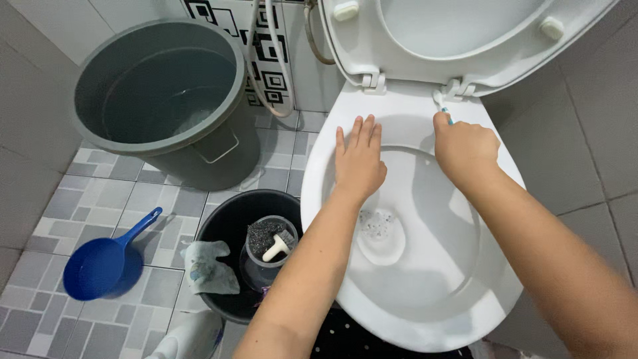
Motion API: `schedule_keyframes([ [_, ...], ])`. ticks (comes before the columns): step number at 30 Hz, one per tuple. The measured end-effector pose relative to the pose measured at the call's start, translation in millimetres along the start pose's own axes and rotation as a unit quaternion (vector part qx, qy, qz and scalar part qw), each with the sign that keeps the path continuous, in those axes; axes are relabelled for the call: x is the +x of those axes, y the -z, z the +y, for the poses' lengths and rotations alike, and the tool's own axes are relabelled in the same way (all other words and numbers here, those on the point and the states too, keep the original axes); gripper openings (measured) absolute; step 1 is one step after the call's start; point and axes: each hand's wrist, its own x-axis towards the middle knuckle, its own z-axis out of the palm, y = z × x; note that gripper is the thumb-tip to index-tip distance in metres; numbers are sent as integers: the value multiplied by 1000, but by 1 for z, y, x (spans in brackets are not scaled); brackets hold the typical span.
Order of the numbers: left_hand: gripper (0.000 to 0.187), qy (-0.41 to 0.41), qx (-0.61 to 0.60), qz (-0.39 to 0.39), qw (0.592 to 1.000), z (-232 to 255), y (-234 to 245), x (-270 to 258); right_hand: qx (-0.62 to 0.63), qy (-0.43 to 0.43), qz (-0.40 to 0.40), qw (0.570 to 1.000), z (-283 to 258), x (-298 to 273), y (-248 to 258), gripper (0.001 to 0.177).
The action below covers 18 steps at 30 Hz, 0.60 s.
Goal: The person scrubs the rim, hinges, and seat of a toilet using a toothbrush while holding a packet of cleaning powder. They then scrub the toilet lid and close it.
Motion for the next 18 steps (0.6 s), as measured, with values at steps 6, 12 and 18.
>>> schedule_keyframes([
  [6, 75, -2, 15, -6, 1000, -1, 4, 1, -60, 34, 100, 993, 6, 20, 1, 51],
  [12, 71, 5, -4, -13, 1000, 0, 5, 2, -64, 29, 32, 997, 16, -1, 6, 65],
  [18, 67, -1, -10, -3, 1000, -1, 4, 1, -28, 38, 64, 997, 9, -22, 5, 51],
])
